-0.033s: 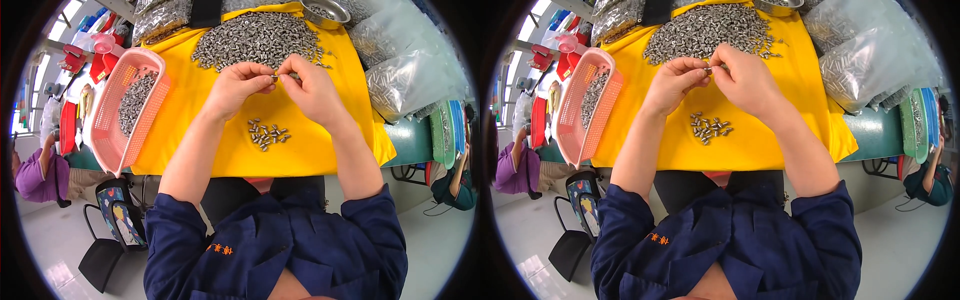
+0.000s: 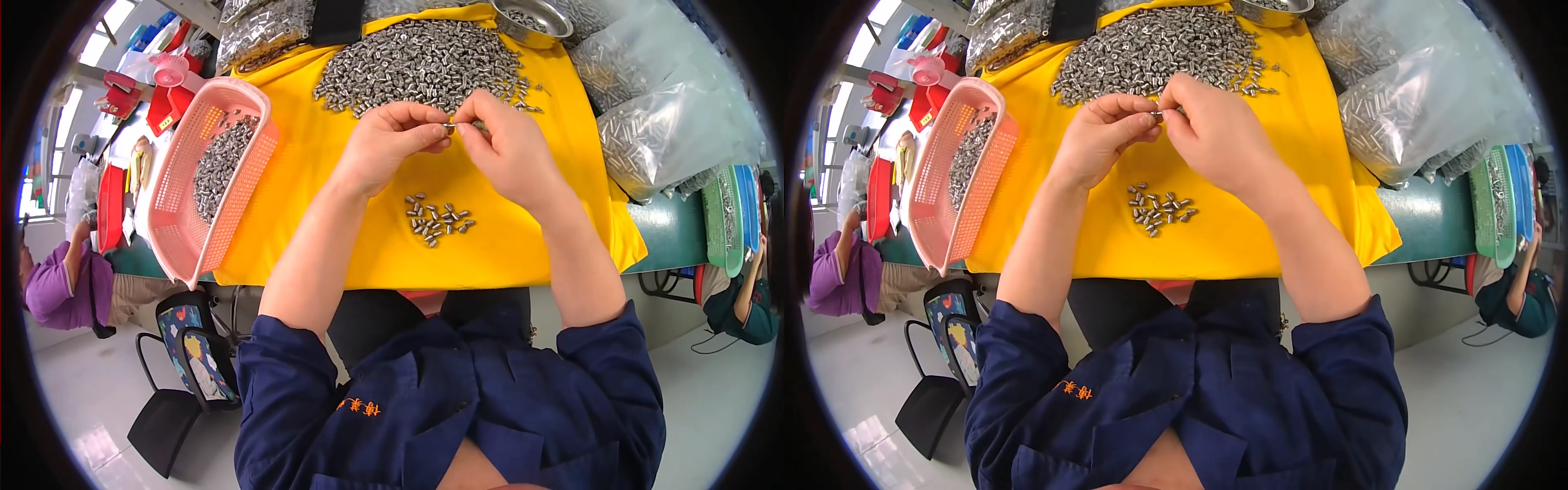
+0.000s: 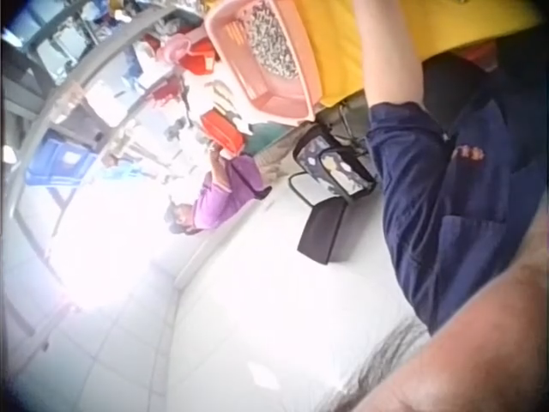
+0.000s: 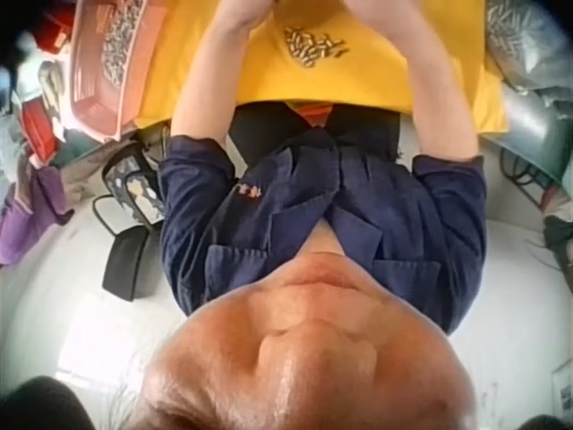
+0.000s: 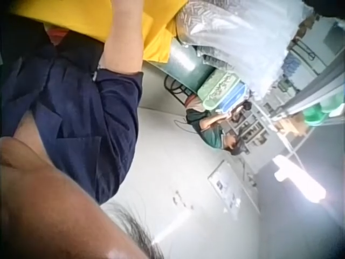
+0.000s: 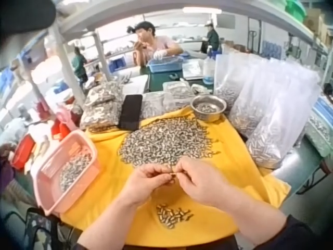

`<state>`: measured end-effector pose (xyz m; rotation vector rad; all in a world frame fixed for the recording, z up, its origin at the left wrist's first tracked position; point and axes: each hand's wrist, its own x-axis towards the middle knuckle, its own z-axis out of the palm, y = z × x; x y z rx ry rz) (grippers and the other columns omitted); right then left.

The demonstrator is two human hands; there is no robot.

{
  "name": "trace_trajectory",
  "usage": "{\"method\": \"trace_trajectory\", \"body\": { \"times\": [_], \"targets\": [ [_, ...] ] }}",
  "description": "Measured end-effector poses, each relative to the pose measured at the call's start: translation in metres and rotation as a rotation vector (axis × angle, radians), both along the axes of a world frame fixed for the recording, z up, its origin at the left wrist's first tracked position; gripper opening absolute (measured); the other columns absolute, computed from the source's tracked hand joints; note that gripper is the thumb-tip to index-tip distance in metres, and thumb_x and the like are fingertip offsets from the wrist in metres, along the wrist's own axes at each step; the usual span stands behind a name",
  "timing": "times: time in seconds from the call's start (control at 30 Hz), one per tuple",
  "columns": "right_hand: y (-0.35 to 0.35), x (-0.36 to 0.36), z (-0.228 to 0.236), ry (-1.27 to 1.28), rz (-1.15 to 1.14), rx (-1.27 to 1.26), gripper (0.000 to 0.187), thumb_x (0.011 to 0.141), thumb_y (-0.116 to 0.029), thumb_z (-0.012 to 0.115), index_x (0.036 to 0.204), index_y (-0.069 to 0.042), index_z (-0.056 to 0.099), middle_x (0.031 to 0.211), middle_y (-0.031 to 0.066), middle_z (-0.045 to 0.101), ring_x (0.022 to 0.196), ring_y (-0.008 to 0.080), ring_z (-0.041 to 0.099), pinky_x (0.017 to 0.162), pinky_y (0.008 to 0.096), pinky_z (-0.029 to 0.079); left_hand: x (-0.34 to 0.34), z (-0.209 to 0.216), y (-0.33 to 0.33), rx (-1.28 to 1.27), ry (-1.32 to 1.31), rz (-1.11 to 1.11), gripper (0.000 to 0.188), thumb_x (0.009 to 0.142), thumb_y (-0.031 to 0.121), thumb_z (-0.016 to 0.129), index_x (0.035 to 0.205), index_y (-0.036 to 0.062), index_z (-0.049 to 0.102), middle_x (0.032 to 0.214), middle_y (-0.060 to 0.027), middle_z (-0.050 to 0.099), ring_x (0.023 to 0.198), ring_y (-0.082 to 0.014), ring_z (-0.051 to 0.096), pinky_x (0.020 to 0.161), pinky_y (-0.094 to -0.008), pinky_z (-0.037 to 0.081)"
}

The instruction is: Inspecting and sorting small metal hardware components at a manufacturing workbench.

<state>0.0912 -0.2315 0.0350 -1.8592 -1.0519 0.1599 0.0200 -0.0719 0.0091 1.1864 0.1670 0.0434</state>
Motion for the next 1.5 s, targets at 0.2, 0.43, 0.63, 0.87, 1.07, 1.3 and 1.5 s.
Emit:
{"method": "trace_trajectory", "body": {
  "times": [0.2,0.43,0.63,0.87,1.07,1.3,1.5],
  "targets": [
    [0.002,-0.005,-0.004,-0.239,-0.056,-0.049,0.006,0.079,-0.007,0.048,0.079,-0.002,0.045,0.069,0.0159,0.054,0.067,0.0342,0.053,0.059,0.0428,0.041,0.001,0.005,-0.006,0.243,0.003,0.033,0.012,0.077,0.001,0.060,0.088,-0.0020,0.060,0.081,-0.0055,0.062,0.074,-0.0117,0.060,0.069,-0.0222,0.049],
    [0.005,-0.003,-0.012,-0.251,-0.077,-0.106,0.007,0.080,-0.009,0.047,0.079,-0.002,0.046,0.069,0.0160,0.055,0.068,0.0343,0.054,0.060,0.0431,0.042,0.006,-0.004,-0.005,0.532,0.005,0.058,0.013,0.075,0.003,0.061,0.088,-0.0003,0.060,0.078,-0.0030,0.062,0.071,-0.0078,0.058,0.066,-0.0207,0.047],
    [0.002,0.002,-0.006,-0.022,-0.146,0.006,0.007,0.079,-0.009,0.048,0.081,-0.002,0.048,0.069,0.0144,0.057,0.063,0.0311,0.055,0.056,0.0378,0.042,0.003,-0.001,0.012,0.751,0.052,0.213,0.014,0.079,0.006,0.057,0.092,-0.0004,0.059,0.082,-0.0051,0.062,0.075,-0.0111,0.060,0.067,-0.0222,0.048],
    [0.003,0.000,-0.005,0.088,-0.096,0.062,0.006,0.079,-0.008,0.051,0.081,-0.003,0.049,0.064,0.0092,0.054,0.054,0.0186,0.050,0.051,0.0297,0.040,0.003,-0.003,-0.001,0.080,-0.033,0.070,0.017,0.085,0.006,0.053,0.100,0.0011,0.056,0.089,-0.0049,0.060,0.078,-0.0117,0.058,0.071,-0.0224,0.048],
    [0.004,0.002,-0.009,0.071,-0.062,0.152,0.006,0.078,-0.007,0.052,0.080,-0.003,0.050,0.065,0.0082,0.054,0.054,0.0167,0.049,0.051,0.0284,0.039,0.000,-0.007,-0.001,-0.234,-0.045,-0.029,0.015,0.083,0.005,0.054,0.098,0.0022,0.057,0.087,-0.0043,0.060,0.078,-0.0119,0.058,0.070,-0.0241,0.049],
    [0.002,0.001,-0.005,0.077,-0.036,0.106,0.006,0.078,-0.008,0.051,0.080,-0.003,0.049,0.065,0.0097,0.054,0.056,0.0205,0.051,0.052,0.0310,0.040,0.000,-0.005,-0.003,-0.202,-0.057,-0.019,0.015,0.082,0.004,0.056,0.096,0.0007,0.057,0.088,-0.0066,0.060,0.078,-0.0144,0.060,0.071,-0.0263,0.051],
    [0.003,-0.007,-0.001,-0.103,-0.078,0.062,0.006,0.080,-0.008,0.048,0.080,-0.002,0.046,0.069,0.0147,0.055,0.065,0.0335,0.054,0.056,0.0396,0.042,-0.001,-0.004,-0.006,0.018,-0.059,0.043,0.015,0.083,0.002,0.054,0.097,-0.0010,0.057,0.089,-0.0084,0.061,0.080,-0.0158,0.061,0.076,-0.0275,0.050]
  ]
}}
